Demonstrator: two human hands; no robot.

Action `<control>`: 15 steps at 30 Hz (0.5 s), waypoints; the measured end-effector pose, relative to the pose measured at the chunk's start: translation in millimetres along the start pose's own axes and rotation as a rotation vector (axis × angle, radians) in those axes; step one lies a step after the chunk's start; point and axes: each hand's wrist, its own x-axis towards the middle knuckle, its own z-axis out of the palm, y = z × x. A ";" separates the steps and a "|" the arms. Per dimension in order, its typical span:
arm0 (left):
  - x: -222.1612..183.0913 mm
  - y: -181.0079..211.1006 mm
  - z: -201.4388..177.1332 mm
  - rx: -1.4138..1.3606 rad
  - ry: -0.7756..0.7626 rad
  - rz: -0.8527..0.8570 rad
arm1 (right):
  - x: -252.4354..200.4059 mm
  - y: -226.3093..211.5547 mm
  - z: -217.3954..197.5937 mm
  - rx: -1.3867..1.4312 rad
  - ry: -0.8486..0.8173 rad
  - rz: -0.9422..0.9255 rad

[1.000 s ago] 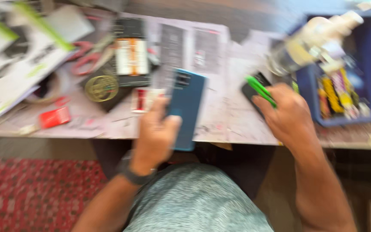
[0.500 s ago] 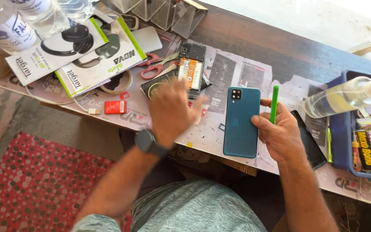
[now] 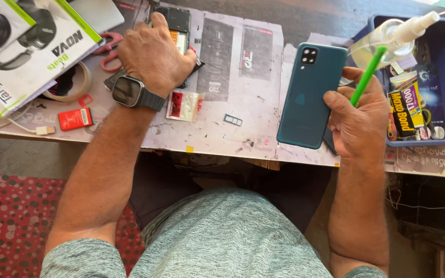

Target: The person handles a small red component and a disassembled smartphone on a cluttered workbench. They use a green utility knife to scrape adhesive residue from the back of a blue smartphone casing.

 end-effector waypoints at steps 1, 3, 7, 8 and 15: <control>-0.4 -0.3 0.2 0.008 0.025 0.011 | 0.6 0.0 1.1 -0.061 0.024 0.025; -0.2 -1.9 -1.1 -0.001 0.021 0.024 | 3.9 0.2 8.1 -0.128 0.031 0.076; -0.7 -4.8 -1.5 0.053 0.055 0.055 | 25.9 8.0 32.1 -0.196 0.007 0.163; -0.3 -6.4 -1.5 0.052 0.035 0.054 | 36.8 12.0 38.0 -0.223 0.010 0.182; -12.4 -17.0 -6.9 0.142 0.274 0.158 | 118.9 69.3 86.6 -0.373 -0.033 0.284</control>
